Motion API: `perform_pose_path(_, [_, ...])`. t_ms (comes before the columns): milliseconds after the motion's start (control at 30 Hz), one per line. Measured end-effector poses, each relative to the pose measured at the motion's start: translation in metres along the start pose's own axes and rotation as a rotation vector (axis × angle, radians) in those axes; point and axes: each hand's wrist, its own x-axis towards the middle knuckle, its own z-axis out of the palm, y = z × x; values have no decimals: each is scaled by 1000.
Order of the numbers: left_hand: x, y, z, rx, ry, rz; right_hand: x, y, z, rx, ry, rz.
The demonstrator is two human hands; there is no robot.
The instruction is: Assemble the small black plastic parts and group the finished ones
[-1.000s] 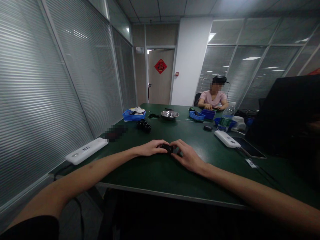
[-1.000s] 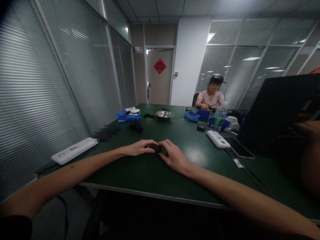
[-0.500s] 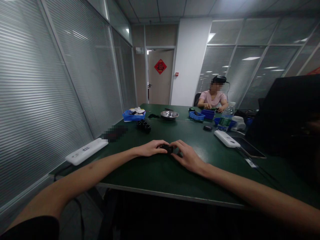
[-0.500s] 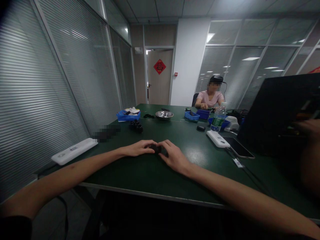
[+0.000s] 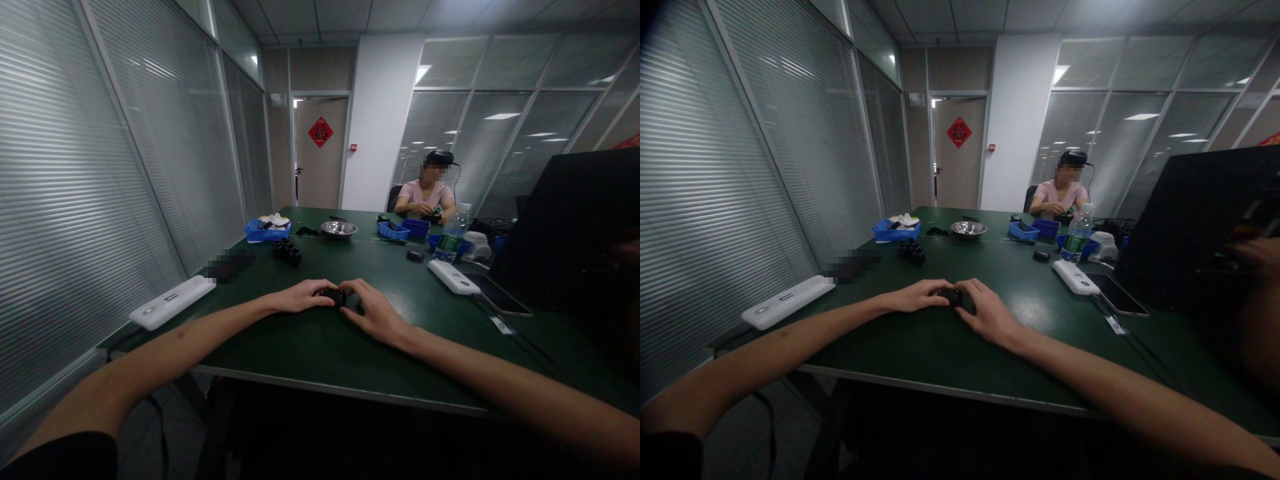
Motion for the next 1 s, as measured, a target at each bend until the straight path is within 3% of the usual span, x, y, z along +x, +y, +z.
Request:
perform_pose_path(133, [0,-1,-1,2,-3,-3,0,4,1,-33,-7,61])
perform_pose_path(400, [0,2,0,11,8,-6,1,1,0,-3,-16,-34])
perform_pose_path(633, [0,5,0,3,-3,-2,0,5,2,-33,-18,49])
perform_pose_path(867, [-1,3,-1,19,-1,11,1,2,0,-29,-21,-67])
perform_pose_path(1000, [-1,2,-1,-14,-9,17,0,3,0,-30,6,24])
